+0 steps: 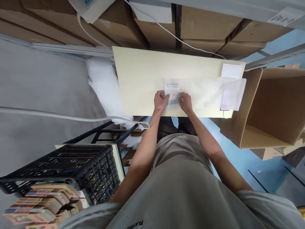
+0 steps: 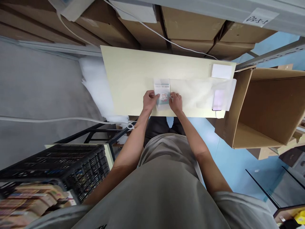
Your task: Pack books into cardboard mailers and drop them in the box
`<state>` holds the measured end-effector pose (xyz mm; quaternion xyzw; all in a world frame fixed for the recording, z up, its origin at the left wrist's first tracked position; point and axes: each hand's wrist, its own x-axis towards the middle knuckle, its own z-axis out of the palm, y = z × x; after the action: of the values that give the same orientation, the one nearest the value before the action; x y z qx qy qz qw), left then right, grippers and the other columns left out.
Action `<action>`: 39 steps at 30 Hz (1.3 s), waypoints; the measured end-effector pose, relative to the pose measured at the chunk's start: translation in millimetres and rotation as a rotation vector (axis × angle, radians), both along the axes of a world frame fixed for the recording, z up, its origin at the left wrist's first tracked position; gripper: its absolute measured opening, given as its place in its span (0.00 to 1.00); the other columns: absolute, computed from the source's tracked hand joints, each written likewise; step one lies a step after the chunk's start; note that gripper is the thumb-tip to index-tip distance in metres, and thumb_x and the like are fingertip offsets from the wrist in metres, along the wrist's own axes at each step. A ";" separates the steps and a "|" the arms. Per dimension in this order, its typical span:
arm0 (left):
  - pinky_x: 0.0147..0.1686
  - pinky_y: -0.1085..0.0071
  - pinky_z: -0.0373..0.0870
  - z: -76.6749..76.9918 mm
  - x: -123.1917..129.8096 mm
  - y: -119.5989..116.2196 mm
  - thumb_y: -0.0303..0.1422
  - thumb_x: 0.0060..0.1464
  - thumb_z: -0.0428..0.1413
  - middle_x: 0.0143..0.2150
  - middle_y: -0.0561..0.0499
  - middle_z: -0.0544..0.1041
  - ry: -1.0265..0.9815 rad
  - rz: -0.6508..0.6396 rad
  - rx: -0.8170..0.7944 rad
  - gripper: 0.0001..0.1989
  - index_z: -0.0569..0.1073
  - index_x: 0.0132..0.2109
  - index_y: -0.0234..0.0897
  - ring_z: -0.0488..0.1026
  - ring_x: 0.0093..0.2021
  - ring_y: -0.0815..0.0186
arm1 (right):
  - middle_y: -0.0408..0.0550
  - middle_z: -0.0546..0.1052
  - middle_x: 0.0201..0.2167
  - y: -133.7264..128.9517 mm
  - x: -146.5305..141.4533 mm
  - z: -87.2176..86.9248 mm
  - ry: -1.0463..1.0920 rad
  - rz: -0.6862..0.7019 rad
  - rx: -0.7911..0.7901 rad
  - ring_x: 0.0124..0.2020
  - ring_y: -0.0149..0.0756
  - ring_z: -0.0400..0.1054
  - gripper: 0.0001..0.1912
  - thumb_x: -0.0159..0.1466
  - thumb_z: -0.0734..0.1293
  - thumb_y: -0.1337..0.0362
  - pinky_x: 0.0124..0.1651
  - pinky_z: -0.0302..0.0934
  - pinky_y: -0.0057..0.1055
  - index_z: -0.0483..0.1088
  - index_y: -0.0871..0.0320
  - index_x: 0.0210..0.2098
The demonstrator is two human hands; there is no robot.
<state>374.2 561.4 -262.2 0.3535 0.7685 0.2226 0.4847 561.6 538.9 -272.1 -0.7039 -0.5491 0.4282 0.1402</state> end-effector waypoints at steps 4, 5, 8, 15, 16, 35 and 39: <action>0.51 0.63 0.79 22.6 26.2 -9.9 0.35 0.60 0.69 0.51 0.46 0.82 0.093 -0.008 0.100 0.17 0.73 0.53 0.42 0.80 0.46 0.61 | 0.56 0.83 0.50 -3.5 14.4 13.3 0.037 -0.046 0.027 0.51 0.48 0.77 0.15 0.78 0.67 0.58 0.61 0.75 0.50 0.76 0.54 0.60; 0.50 0.63 0.79 29.8 35.7 -12.6 0.37 0.61 0.70 0.51 0.46 0.82 0.112 -0.018 0.127 0.18 0.73 0.54 0.41 0.80 0.45 0.61 | 0.56 0.83 0.52 -4.7 17.8 19.7 0.069 -0.068 0.053 0.50 0.47 0.78 0.17 0.79 0.66 0.54 0.59 0.76 0.48 0.76 0.54 0.61; 0.50 0.62 0.80 46.7 66.0 -20.2 0.42 0.69 0.64 0.54 0.44 0.81 0.046 -0.094 0.217 0.15 0.74 0.55 0.41 0.81 0.46 0.60 | 0.57 0.84 0.55 -7.8 28.9 38.6 0.179 -0.134 0.114 0.49 0.45 0.81 0.25 0.80 0.63 0.42 0.52 0.79 0.42 0.74 0.53 0.64; 0.61 0.56 0.79 22.0 100.9 -22.9 0.33 0.71 0.59 0.67 0.35 0.78 -0.046 -0.103 0.072 0.15 0.74 0.62 0.39 0.80 0.63 0.52 | 0.66 0.84 0.58 -7.0 74.8 26.0 -0.005 -0.223 0.041 0.46 0.50 0.83 0.31 0.78 0.66 0.41 0.57 0.79 0.51 0.74 0.59 0.67; 0.63 0.56 0.79 14.9 100.5 -21.1 0.32 0.71 0.59 0.67 0.34 0.78 -0.056 -0.098 0.050 0.17 0.74 0.63 0.38 0.81 0.63 0.52 | 0.67 0.84 0.58 -6.8 80.1 19.9 -0.011 -0.232 0.030 0.46 0.50 0.83 0.31 0.78 0.65 0.42 0.57 0.79 0.51 0.74 0.60 0.66; 0.54 0.65 0.76 5.2 -43.8 -18.5 0.27 0.63 0.59 0.43 0.50 0.81 0.104 0.174 0.116 0.05 0.74 0.45 0.41 0.80 0.47 0.60 | 0.60 0.77 0.60 -20.4 -74.7 -2.6 0.006 0.070 -0.016 0.51 0.49 0.80 0.29 0.83 0.57 0.57 0.61 0.76 0.47 0.62 0.55 0.80; 0.53 0.65 0.76 18.0 -20.1 -23.0 0.29 0.61 0.66 0.44 0.51 0.80 0.136 0.128 0.164 0.13 0.70 0.48 0.43 0.80 0.45 0.62 | 0.62 0.79 0.59 -22.3 -55.9 2.1 -0.015 0.034 -0.016 0.54 0.52 0.80 0.29 0.82 0.57 0.55 0.60 0.78 0.50 0.66 0.57 0.78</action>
<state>354.2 538.4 -244.2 0.3564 0.7998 0.2908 0.3857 505.7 516.6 -270.0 -0.6986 -0.5587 0.4296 0.1233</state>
